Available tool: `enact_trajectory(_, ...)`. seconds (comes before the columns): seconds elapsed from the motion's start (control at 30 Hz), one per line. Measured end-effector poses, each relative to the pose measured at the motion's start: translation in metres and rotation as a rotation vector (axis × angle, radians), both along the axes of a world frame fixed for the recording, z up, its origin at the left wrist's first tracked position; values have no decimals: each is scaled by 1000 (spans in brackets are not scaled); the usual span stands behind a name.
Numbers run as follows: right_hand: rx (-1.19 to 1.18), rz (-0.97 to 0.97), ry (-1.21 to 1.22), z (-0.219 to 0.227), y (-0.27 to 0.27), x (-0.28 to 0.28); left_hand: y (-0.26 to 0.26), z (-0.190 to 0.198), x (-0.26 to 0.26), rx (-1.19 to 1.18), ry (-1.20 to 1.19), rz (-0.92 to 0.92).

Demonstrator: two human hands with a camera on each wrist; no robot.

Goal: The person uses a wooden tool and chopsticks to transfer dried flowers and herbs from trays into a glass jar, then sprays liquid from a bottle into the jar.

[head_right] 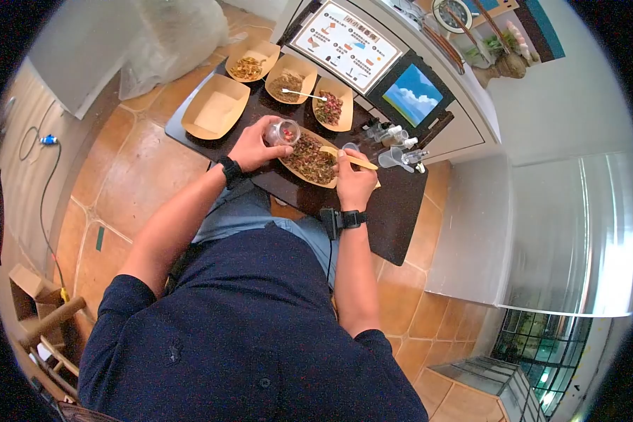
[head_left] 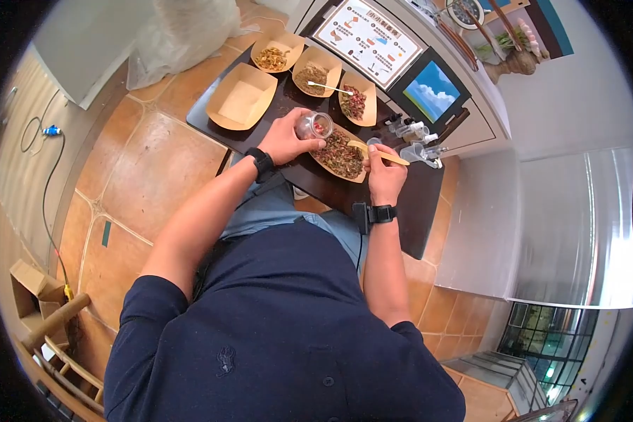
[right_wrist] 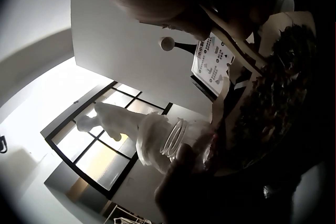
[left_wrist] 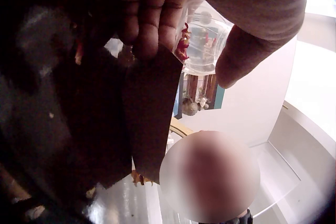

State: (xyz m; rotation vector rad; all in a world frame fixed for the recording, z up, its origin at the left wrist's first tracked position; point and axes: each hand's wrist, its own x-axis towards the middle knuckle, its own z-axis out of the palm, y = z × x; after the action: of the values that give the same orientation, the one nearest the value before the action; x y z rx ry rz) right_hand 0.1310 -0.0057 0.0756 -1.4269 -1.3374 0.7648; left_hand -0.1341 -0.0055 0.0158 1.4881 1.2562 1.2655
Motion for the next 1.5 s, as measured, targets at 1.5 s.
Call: enact_trajectory(1.5,20,-5,116,1,6,-8,-1,2,0,-9,1,-10)
